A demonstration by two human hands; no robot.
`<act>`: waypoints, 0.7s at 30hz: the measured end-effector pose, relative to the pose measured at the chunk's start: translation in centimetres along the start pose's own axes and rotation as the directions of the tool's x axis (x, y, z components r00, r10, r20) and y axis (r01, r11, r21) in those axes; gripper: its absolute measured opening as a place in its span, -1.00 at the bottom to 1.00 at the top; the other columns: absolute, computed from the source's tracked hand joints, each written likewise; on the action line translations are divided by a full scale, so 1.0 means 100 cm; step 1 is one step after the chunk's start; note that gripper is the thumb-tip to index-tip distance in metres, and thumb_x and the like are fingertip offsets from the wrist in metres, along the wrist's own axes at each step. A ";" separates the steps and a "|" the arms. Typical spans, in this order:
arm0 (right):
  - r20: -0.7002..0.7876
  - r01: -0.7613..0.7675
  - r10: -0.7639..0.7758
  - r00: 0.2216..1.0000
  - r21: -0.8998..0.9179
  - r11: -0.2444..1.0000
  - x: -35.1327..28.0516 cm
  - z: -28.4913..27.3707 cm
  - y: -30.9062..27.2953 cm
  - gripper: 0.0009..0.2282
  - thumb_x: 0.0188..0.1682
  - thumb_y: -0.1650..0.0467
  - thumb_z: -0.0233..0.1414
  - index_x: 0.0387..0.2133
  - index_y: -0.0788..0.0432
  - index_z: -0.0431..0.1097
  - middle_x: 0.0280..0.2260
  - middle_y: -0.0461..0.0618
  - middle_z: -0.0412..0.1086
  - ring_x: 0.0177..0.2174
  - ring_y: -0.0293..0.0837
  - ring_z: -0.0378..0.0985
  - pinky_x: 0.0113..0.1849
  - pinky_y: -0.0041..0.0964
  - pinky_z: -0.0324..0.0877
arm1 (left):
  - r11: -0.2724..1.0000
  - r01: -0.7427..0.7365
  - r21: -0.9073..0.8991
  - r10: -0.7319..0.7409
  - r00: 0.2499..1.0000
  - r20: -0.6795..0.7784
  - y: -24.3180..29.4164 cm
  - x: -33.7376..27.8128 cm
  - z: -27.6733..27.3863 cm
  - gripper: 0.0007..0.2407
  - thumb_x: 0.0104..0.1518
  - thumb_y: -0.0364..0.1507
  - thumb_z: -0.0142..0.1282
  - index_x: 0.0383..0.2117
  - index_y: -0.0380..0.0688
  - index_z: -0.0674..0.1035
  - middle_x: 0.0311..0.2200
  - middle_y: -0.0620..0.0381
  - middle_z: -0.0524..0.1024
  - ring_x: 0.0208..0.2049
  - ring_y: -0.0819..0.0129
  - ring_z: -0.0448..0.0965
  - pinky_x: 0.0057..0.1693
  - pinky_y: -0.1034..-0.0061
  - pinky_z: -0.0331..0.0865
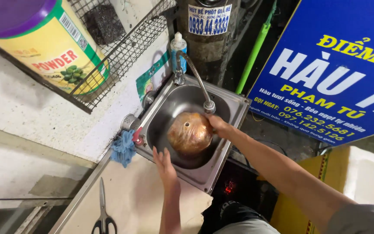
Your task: The person handles bread rolls on trays, cleans a prep counter, and opens a plastic bag of cooked food using scissors.
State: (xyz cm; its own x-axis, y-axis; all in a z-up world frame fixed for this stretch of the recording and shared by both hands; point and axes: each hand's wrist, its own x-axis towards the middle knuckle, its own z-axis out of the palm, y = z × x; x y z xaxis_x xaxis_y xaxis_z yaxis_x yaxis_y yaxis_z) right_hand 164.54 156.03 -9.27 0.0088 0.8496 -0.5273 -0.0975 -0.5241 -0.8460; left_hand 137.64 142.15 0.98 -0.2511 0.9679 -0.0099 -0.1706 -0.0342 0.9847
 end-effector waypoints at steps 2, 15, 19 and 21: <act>-0.018 -0.147 0.147 0.989 -0.004 0.989 -0.001 0.003 -0.013 -0.61 0.21 0.09 -0.17 0.04 0.05 0.43 -0.31 -0.03 0.44 -0.32 -0.06 0.35 -0.21 0.01 0.27 | 0.929 0.336 -0.155 -0.352 0.932 -0.090 -0.014 0.024 0.021 -0.43 0.23 -0.16 -0.04 0.36 0.00 0.14 0.39 0.13 0.11 0.40 0.25 0.09 0.36 0.23 -0.02; 0.525 -0.638 0.464 0.713 0.212 0.740 0.004 0.018 -0.016 -0.54 0.13 0.05 -0.18 0.01 0.09 0.47 0.07 0.01 0.48 0.07 -0.01 0.49 0.16 0.10 0.35 | 0.306 0.730 -0.612 -0.743 0.584 0.326 -0.126 0.093 0.036 -0.39 0.14 0.13 -0.24 0.17 0.05 0.49 0.20 0.11 0.45 0.21 0.06 0.44 0.25 -0.01 0.30; 0.584 -0.677 0.500 0.639 0.120 0.726 0.001 0.033 -0.029 -0.53 0.13 0.06 -0.18 0.04 0.10 0.44 0.09 0.02 0.46 0.08 -0.01 0.48 0.16 0.08 0.34 | 0.292 0.739 -0.607 -0.849 0.493 0.193 -0.160 0.102 0.037 -0.37 0.08 0.18 -0.13 0.15 0.06 0.51 0.18 0.13 0.46 0.17 0.10 0.44 0.24 -0.03 0.29; 0.605 -0.693 0.519 0.604 0.077 0.716 -0.002 0.034 -0.035 -0.53 0.13 0.06 -0.18 0.06 0.10 0.42 0.10 0.02 0.44 0.09 -0.02 0.47 0.16 0.07 0.34 | 0.288 0.688 -0.666 -0.792 0.562 0.238 -0.194 0.099 0.030 -0.36 0.05 0.16 -0.02 0.12 -0.03 0.54 0.11 0.08 0.53 0.11 0.11 0.53 0.22 0.03 0.39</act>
State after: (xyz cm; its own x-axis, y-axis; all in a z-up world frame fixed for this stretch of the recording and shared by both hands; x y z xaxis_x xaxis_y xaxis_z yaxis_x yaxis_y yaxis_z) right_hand 161.53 157.90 -5.97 -0.6474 0.2766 -0.7102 -0.1529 -0.9600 -0.2345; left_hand 141.27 153.16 -17.72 0.2210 0.6304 -0.7442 -0.8562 0.4907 0.1614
